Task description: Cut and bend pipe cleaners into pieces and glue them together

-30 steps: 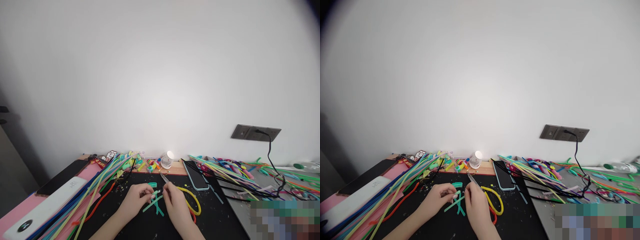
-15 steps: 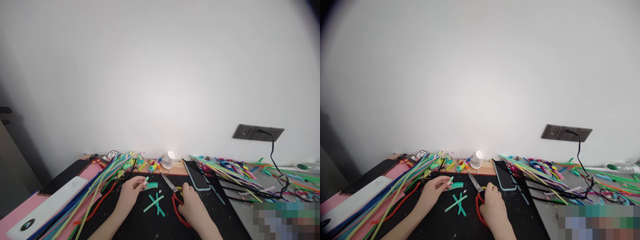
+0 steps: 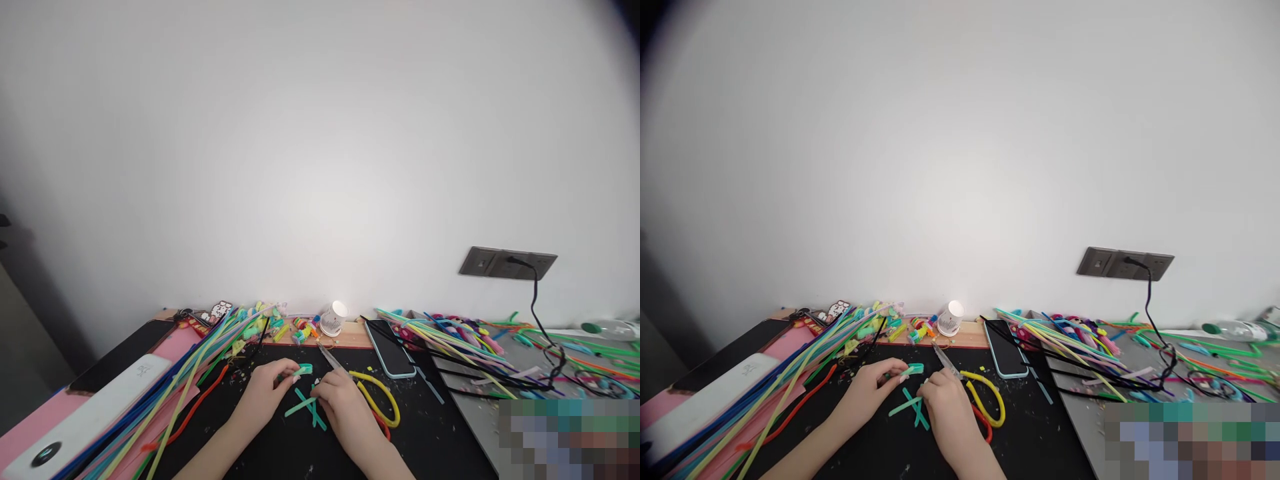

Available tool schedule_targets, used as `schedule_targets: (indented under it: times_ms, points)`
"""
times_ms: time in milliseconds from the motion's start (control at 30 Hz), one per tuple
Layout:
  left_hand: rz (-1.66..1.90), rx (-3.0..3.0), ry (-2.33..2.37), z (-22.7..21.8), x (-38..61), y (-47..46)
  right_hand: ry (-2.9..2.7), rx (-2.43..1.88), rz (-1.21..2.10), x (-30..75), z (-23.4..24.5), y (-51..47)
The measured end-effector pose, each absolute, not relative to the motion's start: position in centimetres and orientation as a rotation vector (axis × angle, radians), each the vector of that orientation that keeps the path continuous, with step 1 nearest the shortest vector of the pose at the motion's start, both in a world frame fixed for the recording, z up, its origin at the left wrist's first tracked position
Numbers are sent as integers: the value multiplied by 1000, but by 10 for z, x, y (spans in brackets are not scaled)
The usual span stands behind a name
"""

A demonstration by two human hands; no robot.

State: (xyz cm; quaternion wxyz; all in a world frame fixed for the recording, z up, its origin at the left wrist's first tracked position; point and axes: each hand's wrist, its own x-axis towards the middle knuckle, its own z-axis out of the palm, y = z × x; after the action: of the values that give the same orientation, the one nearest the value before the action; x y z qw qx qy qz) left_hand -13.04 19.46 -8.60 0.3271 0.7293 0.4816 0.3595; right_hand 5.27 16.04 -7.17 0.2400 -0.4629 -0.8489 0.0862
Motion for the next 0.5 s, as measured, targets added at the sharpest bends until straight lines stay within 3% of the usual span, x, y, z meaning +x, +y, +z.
schedule_targets:
  times_ms: [300,500]
  points:
    - [1062,2061,1228,-75,-132,190,-2138,-1266,250,64,-75,166]
    - [782,2207,981,-67,-126,183,-2157,-1233,317,53,-76,158]
